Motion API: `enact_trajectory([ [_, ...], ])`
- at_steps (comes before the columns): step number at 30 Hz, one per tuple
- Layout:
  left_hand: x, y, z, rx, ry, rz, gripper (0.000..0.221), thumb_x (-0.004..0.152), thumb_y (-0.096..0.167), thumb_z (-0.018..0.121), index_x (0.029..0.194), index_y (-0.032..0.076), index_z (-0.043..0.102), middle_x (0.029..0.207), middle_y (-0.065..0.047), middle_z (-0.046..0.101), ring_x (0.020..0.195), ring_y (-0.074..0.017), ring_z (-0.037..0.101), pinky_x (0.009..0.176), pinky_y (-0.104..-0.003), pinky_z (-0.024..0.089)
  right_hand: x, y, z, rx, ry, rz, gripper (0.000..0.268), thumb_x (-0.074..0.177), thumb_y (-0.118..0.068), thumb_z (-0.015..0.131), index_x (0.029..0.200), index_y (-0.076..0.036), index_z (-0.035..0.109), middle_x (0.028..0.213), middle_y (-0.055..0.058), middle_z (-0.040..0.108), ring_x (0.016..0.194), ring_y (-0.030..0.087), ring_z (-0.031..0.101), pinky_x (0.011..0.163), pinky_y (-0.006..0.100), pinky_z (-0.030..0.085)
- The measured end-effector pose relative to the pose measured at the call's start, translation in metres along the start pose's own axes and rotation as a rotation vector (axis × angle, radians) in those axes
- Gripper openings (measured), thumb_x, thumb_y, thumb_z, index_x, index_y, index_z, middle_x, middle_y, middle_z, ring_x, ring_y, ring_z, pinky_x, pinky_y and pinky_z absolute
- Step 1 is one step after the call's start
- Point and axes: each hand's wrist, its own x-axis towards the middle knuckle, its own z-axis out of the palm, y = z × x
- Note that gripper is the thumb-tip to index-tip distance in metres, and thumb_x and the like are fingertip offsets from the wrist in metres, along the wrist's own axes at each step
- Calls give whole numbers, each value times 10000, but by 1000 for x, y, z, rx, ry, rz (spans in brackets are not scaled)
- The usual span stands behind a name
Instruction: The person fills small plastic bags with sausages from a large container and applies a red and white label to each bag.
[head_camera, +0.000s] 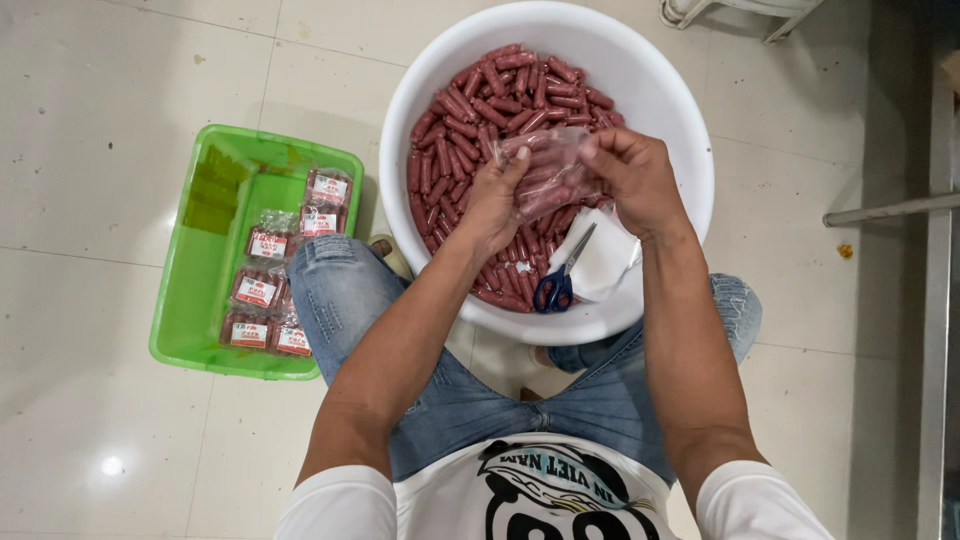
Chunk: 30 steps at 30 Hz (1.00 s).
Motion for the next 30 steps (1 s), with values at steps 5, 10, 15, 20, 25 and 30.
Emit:
enact_trajectory([
  [5,27,-9,-31,19,22,-68,186,979,195,676,1134,93,667,1019,-183,757,901,-345,762,772,-539,654,3,-40,6,59,-167,47,786,860,-274,761,1490,-35,356,1154,137,648,647,141,699,536,231,580],
  [10,19,16,-21,-46,-19,-92,348,895,218,737,1181,69,609,1041,-169,762,919,-313,761,833,-556,646,26,-33,-27,-21,105,-79,640,965,-250,734,1498,-62,434,1433,146,535,862,189,739,557,208,622],
  [15,16,7,-11,-2,-165,-108,330,883,248,774,1162,104,673,1041,-107,767,921,-281,751,827,-521,640,41,-18,-16,-289,-402,-34,444,856,-231,808,1238,-42,685,1143,61,745,1009,138,727,903,277,633],
  [20,18,15,-10,-57,-88,-101,331,868,261,785,1126,90,668,1048,-143,765,904,-296,758,839,-520,639,77,1,-86,-584,-30,153,66,1067,-23,682,1021,-43,725,895,90,719,658,118,668,616,196,619],
  [25,23,16,-9,-99,41,-27,229,927,241,755,1093,89,710,1037,-194,763,919,-380,770,780,-546,653,121,203,-245,-1448,15,216,168,862,-253,797,1029,-255,817,870,101,768,909,400,747,771,498,608],
  [30,27,10,-11,-97,45,31,254,934,220,759,1147,99,693,1061,-182,756,949,-366,765,809,-536,649,88,201,-200,-1453,160,489,438,804,-333,899,1165,-112,788,1011,261,750,1052,475,708,916,555,566],
])
